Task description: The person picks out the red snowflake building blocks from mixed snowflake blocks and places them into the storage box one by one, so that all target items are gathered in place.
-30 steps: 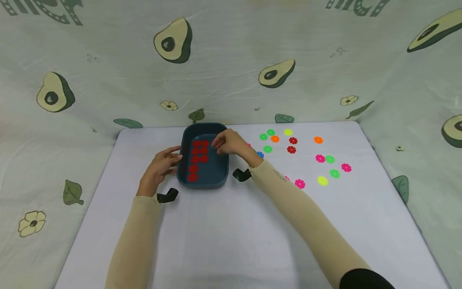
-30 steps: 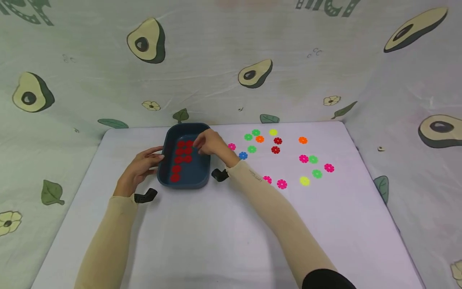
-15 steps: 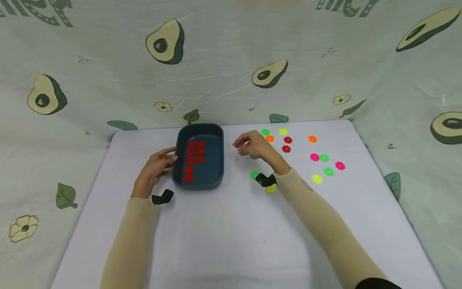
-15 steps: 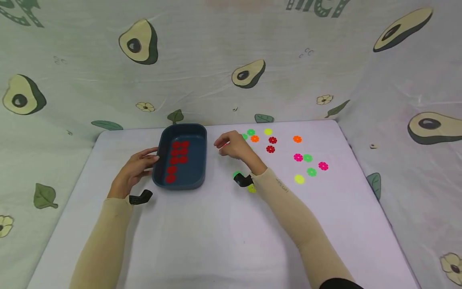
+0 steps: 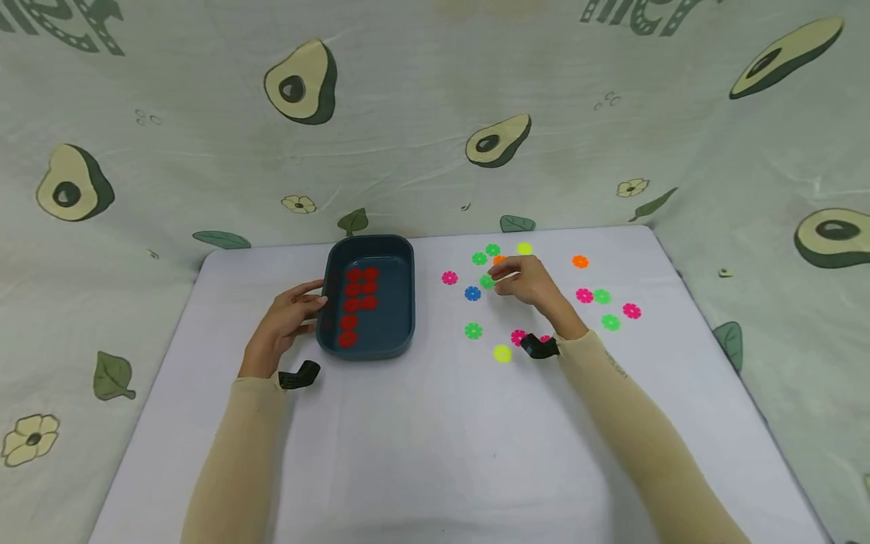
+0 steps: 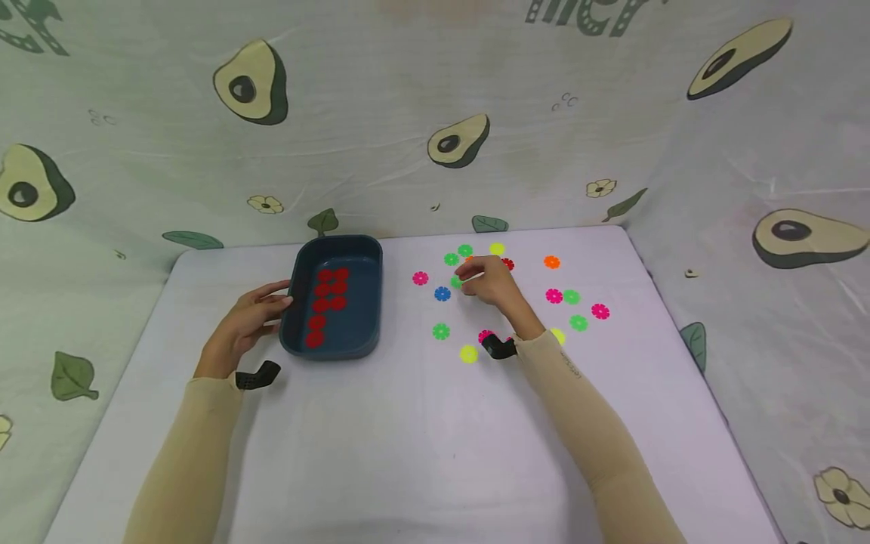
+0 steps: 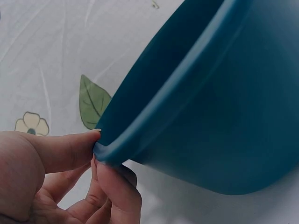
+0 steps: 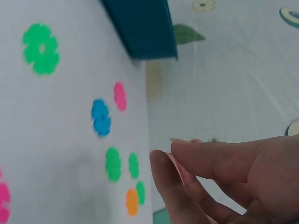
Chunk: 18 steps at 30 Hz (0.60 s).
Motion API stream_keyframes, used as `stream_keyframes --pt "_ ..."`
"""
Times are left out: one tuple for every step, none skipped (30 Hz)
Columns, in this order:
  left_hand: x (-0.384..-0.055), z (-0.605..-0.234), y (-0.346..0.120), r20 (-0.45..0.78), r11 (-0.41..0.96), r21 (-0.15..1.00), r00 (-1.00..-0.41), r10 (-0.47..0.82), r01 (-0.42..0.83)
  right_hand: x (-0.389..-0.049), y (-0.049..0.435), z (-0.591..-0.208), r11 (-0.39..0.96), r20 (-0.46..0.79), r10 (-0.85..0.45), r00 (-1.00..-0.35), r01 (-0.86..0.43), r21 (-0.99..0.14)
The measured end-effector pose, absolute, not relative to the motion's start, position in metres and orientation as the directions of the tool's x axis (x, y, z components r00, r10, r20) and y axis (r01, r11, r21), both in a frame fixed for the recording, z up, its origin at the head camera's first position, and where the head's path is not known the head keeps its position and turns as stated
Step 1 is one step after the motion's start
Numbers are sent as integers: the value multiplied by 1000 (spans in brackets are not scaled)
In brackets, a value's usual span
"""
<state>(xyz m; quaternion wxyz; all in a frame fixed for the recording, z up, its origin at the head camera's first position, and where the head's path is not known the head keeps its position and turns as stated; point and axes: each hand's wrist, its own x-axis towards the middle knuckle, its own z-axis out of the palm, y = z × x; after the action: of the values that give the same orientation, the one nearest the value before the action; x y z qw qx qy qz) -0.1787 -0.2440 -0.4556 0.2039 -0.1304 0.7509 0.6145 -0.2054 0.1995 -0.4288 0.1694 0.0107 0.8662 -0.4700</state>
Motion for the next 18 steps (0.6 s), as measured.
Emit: stream_keyframes --pt "-179 -455 -244 -466 215 869 -883 55 -446 -205 205 -431 556 -304 -126 -944 187 -810" --pt "-178 -455 -244 -467 218 868 -882 57 -445 -204 210 -433 555 -302 -111 -947 193 -809" --pt "-178 -454 -243 -467 223 868 -883 57 -444 -203 215 -436 558 -299 -96 -949 198 -806" --pt "-178 -454 -243 -466 225 868 -883 57 -443 -202 220 -438 557 -296 -81 -952 203 -805" --pt "-178 -454 -244 -465 228 868 -883 59 -442 -201 224 -440 555 -294 -66 -953 210 -805" --pt "-178 -453 -244 -463 228 869 -884 62 -439 -201 228 -442 551 -294 -49 -954 220 -805" --pt "-177 -453 -244 -463 228 869 -884 62 -439 -200 233 -443 548 -293 -34 -955 228 -805" --pt "-177 -453 -244 -463 228 869 -884 62 -439 -200 236 -445 543 -293 -22 -956 235 -806" --pt "-177 -453 -244 -465 228 868 -883 62 -441 -199 240 -446 539 -293 -11 -956 241 -807" --pt "-177 -453 -244 -467 229 867 -882 63 -442 -199 244 -447 536 -294 -2 -956 247 -807" --pt "-177 -453 -244 -469 229 866 -881 65 -444 -199 247 -448 538 -294 7 -956 252 -805" --pt "-177 -453 -244 -472 230 864 -879 64 -447 -199 251 -449 542 -293 14 -956 254 -801" --pt "-177 -453 -243 -475 232 862 -878 61 -451 -199 254 -449 544 -291 22 -956 256 -799" --pt "-177 -454 -243 -477 231 862 -877 62 -452 -199 257 -451 546 -290 33 -956 261 -797" --pt "-177 -454 -243 -478 231 861 -876 61 -453 -199 259 -452 547 -289 44 -956 265 -794" --pt "-177 -455 -243 -479 231 860 -876 61 -454 -199 261 -453 546 -289 57 -956 272 -792" --pt "-177 -455 -244 -479 231 860 -875 61 -455 -199 263 -455 544 -289 71 -955 279 -791" --pt "-177 -455 -244 -480 230 860 -875 59 -456 -200 264 -456 541 -289 86 -953 288 -790"
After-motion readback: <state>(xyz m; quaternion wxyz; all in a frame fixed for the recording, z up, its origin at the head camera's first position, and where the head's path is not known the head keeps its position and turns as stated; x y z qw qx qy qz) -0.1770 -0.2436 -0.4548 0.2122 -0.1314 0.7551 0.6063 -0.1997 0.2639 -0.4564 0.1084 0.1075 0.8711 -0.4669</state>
